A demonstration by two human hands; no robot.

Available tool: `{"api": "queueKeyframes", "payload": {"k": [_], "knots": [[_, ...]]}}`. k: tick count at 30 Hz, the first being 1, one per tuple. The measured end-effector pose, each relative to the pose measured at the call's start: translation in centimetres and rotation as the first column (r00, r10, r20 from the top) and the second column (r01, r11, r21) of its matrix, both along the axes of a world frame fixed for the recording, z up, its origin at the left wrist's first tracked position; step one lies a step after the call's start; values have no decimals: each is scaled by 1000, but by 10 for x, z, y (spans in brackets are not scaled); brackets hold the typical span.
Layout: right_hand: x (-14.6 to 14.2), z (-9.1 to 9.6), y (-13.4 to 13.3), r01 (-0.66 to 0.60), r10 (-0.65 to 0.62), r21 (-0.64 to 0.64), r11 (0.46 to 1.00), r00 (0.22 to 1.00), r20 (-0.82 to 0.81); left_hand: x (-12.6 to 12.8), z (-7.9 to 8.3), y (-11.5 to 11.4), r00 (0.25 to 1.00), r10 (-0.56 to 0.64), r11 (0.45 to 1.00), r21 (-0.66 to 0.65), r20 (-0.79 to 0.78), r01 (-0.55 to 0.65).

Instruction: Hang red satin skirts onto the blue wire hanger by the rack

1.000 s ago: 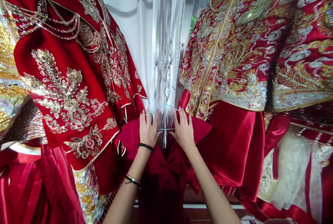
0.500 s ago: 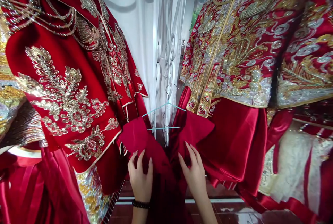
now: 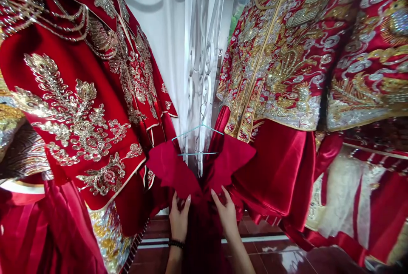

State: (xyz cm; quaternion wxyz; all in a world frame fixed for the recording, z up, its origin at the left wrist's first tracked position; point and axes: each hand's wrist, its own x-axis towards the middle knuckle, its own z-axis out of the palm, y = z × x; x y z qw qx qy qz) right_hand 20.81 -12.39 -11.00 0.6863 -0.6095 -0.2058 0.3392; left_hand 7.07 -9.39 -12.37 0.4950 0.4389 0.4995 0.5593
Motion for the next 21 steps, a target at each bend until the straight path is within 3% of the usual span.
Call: {"api": "queueKeyframes", "payload": {"k": [5, 9, 17, 19, 21], "knots": [[3, 8, -3, -75, 105, 103, 992, 942, -320, 9, 2, 6, 995, 47, 999, -29, 87, -44], [13, 8, -6, -150, 200, 152, 977, 890, -411, 12, 8, 2, 994, 98, 995, -12, 37, -98], [11, -1, 2, -199, 241, 142, 970, 869, -433, 12, 10, 7, 997, 83, 997, 10, -2, -83], [13, 1, 1, -190, 225, 130, 973, 909, -351, 7, 14, 4, 988, 138, 990, 2, -62, -138], [19, 5, 0, -90, 100, 75, 993, 984, -148, 0, 21, -3, 966, 214, 977, 42, -144, -210]]}}
